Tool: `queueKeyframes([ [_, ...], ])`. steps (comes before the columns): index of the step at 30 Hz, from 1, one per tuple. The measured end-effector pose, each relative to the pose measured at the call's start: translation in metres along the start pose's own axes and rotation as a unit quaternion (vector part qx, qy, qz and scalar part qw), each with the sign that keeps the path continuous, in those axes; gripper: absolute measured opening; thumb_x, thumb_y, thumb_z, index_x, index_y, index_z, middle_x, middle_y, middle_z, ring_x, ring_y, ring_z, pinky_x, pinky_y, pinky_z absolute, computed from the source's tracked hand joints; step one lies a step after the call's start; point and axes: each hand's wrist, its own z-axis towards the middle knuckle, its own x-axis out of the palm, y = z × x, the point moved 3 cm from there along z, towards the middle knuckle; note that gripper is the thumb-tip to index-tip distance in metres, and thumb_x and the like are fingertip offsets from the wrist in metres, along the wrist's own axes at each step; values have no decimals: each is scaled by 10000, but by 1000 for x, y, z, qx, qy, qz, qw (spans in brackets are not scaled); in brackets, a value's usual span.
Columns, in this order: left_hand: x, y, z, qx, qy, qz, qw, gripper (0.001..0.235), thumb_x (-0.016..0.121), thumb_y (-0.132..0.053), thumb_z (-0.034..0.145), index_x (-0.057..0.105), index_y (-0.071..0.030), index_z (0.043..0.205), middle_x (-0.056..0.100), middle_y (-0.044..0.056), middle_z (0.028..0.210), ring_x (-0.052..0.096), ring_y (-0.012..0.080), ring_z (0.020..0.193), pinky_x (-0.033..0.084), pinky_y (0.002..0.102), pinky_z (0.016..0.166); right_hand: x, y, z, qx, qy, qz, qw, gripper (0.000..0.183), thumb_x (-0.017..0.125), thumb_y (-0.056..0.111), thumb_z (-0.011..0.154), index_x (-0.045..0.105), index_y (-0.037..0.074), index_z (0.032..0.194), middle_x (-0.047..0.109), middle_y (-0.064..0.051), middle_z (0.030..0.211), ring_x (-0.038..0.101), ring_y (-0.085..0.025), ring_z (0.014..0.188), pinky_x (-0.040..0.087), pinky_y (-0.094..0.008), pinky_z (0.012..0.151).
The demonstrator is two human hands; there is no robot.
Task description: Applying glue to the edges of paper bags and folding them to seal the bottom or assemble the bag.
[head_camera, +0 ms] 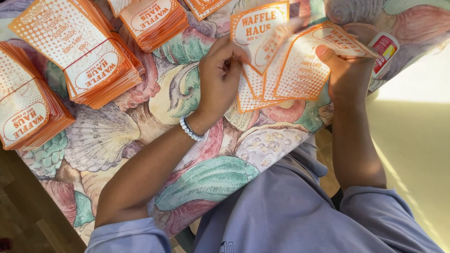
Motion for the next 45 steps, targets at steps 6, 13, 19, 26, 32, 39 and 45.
queueKeyframes([
  [6,1,-1,-4,-92,-10,-19,996,298,536,28,965,323,-169,1030,647,75,1156,355,82,560,310,254,516,16,14,-5,15,5,6,1000,324,768,-37,943,674,-23,1253,694,-97,1209,668,-206,1129,601,-384,1022],
  [13,-3,17,1,-55,27,23,998,345,429,150,926,644,-119,897,624,176,1393,570,325,1395,457,402,1146,10,7,-9,9,15,-86,996,165,813,-30,967,763,-21,1124,734,-59,1096,658,-141,1025,573,-312,885],
  [19,-2,32,-1,-110,27,-14,994,436,419,115,990,766,-112,1124,625,135,1434,580,255,1397,412,355,1223,4,-10,-11,7,6,-144,990,126,856,-76,967,786,-4,1043,733,-71,970,661,-153,888,510,-286,774],
  [26,7,34,3,-128,93,23,987,261,675,-307,981,552,-91,903,499,11,879,501,144,873,409,291,798,17,3,-11,66,64,-173,981,231,905,24,954,713,15,1082,691,-30,1139,621,-136,1061,559,-325,911],
  [32,10,39,0,-183,47,-30,981,444,741,-194,951,439,-135,630,302,-91,649,275,52,659,266,240,604,25,12,-3,65,89,-164,980,328,852,37,963,678,-19,1235,698,-123,1273,653,-209,1177,553,-370,1032],
  [39,8,43,-5,-234,42,-20,971,126,820,-252,876,774,-143,919,792,-51,1035,403,12,543,375,196,530,25,3,4,124,76,-174,974,357,893,105,897,719,6,1193,725,-73,1220,663,-146,1117,566,-310,953],
  [45,8,34,6,-127,81,19,988,547,721,-311,948,301,-164,630,273,-50,596,339,85,644,306,296,640,39,18,2,84,77,-202,973,415,909,35,872,694,-31,1220,701,-117,1240,648,-191,1129,560,-337,993],
])
